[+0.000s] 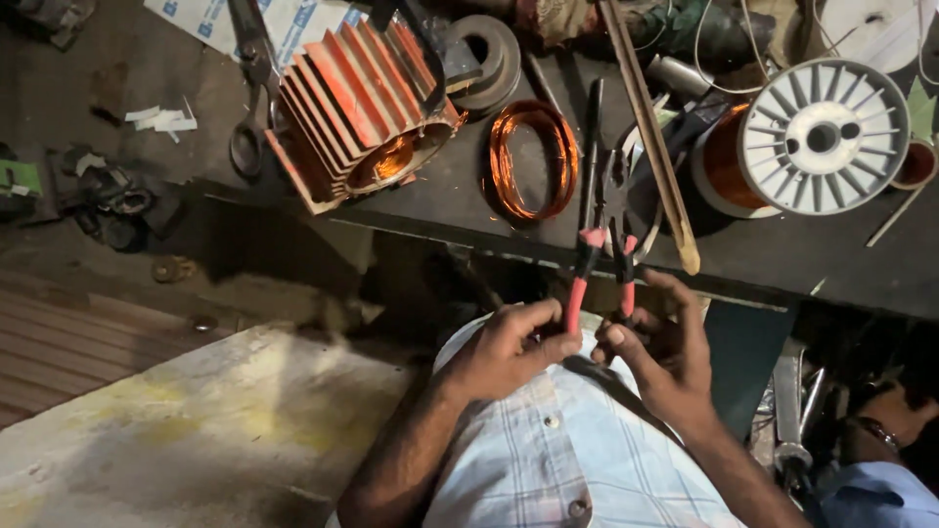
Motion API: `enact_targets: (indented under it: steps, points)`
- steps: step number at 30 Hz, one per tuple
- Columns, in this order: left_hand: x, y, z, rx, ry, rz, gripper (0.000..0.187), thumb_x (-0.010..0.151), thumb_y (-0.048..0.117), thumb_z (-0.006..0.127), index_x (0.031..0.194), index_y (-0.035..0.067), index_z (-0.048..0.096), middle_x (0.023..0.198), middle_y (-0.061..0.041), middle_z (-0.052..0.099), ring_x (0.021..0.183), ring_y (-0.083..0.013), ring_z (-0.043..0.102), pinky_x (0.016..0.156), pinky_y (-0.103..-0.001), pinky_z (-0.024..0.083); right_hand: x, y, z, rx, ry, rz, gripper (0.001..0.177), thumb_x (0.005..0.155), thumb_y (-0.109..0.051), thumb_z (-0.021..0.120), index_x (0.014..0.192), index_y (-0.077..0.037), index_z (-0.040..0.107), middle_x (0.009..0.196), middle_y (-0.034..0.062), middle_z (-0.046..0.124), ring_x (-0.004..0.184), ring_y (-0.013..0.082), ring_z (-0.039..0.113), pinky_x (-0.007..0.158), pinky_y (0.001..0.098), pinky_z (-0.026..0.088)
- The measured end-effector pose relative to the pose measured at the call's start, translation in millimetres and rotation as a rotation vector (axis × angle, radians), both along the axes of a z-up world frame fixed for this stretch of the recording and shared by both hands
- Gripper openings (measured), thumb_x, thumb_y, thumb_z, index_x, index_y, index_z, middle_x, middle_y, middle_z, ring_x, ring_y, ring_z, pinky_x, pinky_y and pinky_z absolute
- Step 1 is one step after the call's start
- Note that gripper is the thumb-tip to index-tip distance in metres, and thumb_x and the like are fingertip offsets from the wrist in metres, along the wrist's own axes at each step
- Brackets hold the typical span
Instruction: The person winds copper wire around a laminated metal core held in a clamp. They adjust the core position, use pliers to cut and shape the wire, and continue winding additional turns. The work is performed on a cluttered workshop bench with tools and wire coils nearby.
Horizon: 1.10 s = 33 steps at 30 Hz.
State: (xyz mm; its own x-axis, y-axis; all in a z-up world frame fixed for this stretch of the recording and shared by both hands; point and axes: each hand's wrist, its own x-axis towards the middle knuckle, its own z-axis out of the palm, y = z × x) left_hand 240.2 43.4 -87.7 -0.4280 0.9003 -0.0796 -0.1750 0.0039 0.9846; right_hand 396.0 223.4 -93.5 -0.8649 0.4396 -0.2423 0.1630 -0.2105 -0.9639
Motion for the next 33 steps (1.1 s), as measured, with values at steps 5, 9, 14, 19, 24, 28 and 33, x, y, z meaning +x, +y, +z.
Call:
enact_targets:
  steps: [5, 9, 14, 19, 24, 28, 33]
  points:
    - [18, 6, 27, 0.000, 0.664, 0.144, 0.021, 0.091, 0.015, 0.073, 0.108, 0.007, 0.065, 0.093, -0.009, 0.070, 0.085, -0.0277, 0.072, 0.073, -0.037, 0.056, 6, 10, -23, 0.114, -0.035, 0.228, 0.044, 0.101, -0.014, 0.047, 0.143, -0.002, 0.044, 0.128, 0.0054, 0.060, 0.115, 0.0148, 0.061, 0.098, 0.0313, 0.050]
    - [22, -17, 5, -0.011, 0.658, 0.168, 0.033, 0.090, 0.035, 0.084, 0.091, 0.010, 0.062, 0.078, -0.009, 0.067, 0.077, -0.0279, 0.071, 0.069, -0.039, 0.054, 0, 3, -21, 0.006, -0.071, 0.215, 0.030, 0.101, -0.014, 0.065, 0.125, 0.001, 0.055, 0.115, 0.0087, 0.061, 0.110, 0.0204, 0.061, 0.094, 0.0356, 0.051]
    - [3, -53, -67, -0.341, 0.274, 0.872, 0.038, 0.090, 0.027, 0.078, 0.115, 0.006, 0.061, 0.098, -0.011, 0.069, 0.088, -0.0211, 0.067, 0.079, -0.035, 0.055, -4, -2, -5, 0.095, -0.036, 0.314, 0.039, 0.092, -0.013, 0.075, 0.121, 0.000, 0.052, 0.108, 0.0121, 0.059, 0.106, 0.0261, 0.062, 0.087, 0.0393, 0.054]
    - [8, -61, -156, -0.248, 0.300, 0.743, 0.049, 0.097, 0.026, 0.077, 0.136, 0.008, 0.053, 0.128, -0.012, 0.066, 0.123, -0.0253, 0.062, 0.106, -0.038, 0.049, -6, 0, -11, -0.217, 0.059, 0.225, 0.034, 0.099, -0.015, 0.067, 0.128, -0.006, 0.052, 0.107, 0.0085, 0.063, 0.099, 0.0217, 0.065, 0.084, 0.0395, 0.057]
    - [23, -55, -193, -0.153, 0.217, 0.892, 0.047, 0.096, 0.029, 0.077, 0.133, 0.009, 0.055, 0.130, -0.011, 0.061, 0.123, -0.0301, 0.060, 0.105, -0.041, 0.049, -16, 28, -25, 0.115, -0.238, 0.564, 0.030, 0.095, -0.011, 0.060, 0.124, -0.004, 0.056, 0.104, 0.0073, 0.068, 0.088, 0.0148, 0.062, 0.075, 0.0317, 0.052]
    - [18, -44, -198, -0.183, 0.290, 0.959, 0.047, 0.090, 0.031, 0.078, 0.126, 0.008, 0.057, 0.132, -0.011, 0.056, 0.128, -0.0314, 0.051, 0.107, -0.044, 0.042, -14, 27, -35, 0.223, -0.414, 0.634, 0.018, 0.102, -0.014, 0.063, 0.115, -0.002, 0.065, 0.093, 0.0089, 0.065, 0.080, 0.0152, 0.057, 0.069, 0.0307, 0.050]
    - [19, -51, -194, 0.035, 0.200, 0.777, 0.017, 0.107, 0.022, 0.065, 0.111, 0.005, 0.065, 0.119, -0.008, 0.067, 0.118, -0.0207, 0.063, 0.106, -0.035, 0.049, -31, 20, -28, 0.456, -0.598, 0.651, 0.029, 0.093, -0.021, 0.068, 0.117, -0.005, 0.066, 0.094, 0.0075, 0.070, 0.084, 0.0178, 0.063, 0.075, 0.0358, 0.054]
